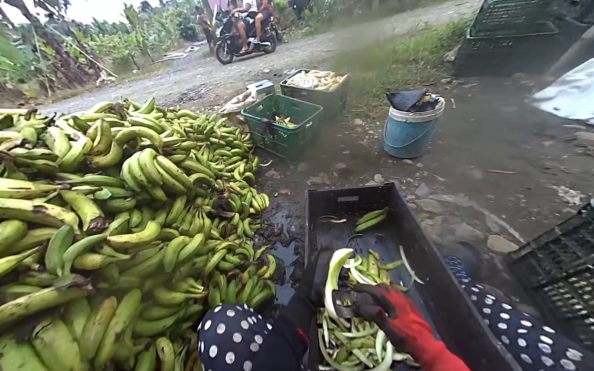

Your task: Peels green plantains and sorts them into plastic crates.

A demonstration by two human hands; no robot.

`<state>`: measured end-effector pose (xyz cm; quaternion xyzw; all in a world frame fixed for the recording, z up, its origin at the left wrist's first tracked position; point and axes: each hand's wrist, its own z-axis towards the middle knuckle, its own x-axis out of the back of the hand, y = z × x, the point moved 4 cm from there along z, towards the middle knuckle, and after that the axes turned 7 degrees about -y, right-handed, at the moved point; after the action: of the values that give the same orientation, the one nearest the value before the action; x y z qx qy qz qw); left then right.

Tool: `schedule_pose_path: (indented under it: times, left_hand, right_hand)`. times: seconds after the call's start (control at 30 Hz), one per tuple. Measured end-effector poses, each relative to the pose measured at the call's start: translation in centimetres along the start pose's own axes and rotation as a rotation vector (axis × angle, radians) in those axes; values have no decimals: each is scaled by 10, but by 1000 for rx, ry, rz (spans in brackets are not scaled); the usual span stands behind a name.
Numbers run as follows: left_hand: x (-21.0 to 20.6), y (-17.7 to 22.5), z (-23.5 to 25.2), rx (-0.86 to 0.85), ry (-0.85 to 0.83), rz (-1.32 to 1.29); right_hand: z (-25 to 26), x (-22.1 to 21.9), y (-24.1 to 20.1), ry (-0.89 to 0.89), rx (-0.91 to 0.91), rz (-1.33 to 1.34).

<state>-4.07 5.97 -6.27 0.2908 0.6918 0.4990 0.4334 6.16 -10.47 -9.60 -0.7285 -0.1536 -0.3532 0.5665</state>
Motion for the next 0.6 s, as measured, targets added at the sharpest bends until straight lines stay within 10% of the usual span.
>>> schedule_pose_path:
  times: [0.47,0.53,0.6]
  left_hand:
    - [1,35,-17,-23,130,199]
    - [-20,46,-26,209,354,219]
    - [-2,23,-22,2,161,194]
  right_hand:
    - [5,-10,-9,-57,1,13]
    - [9,-12,-12,-44,-4,53]
    - [18,-14,-9,-13,-34,79]
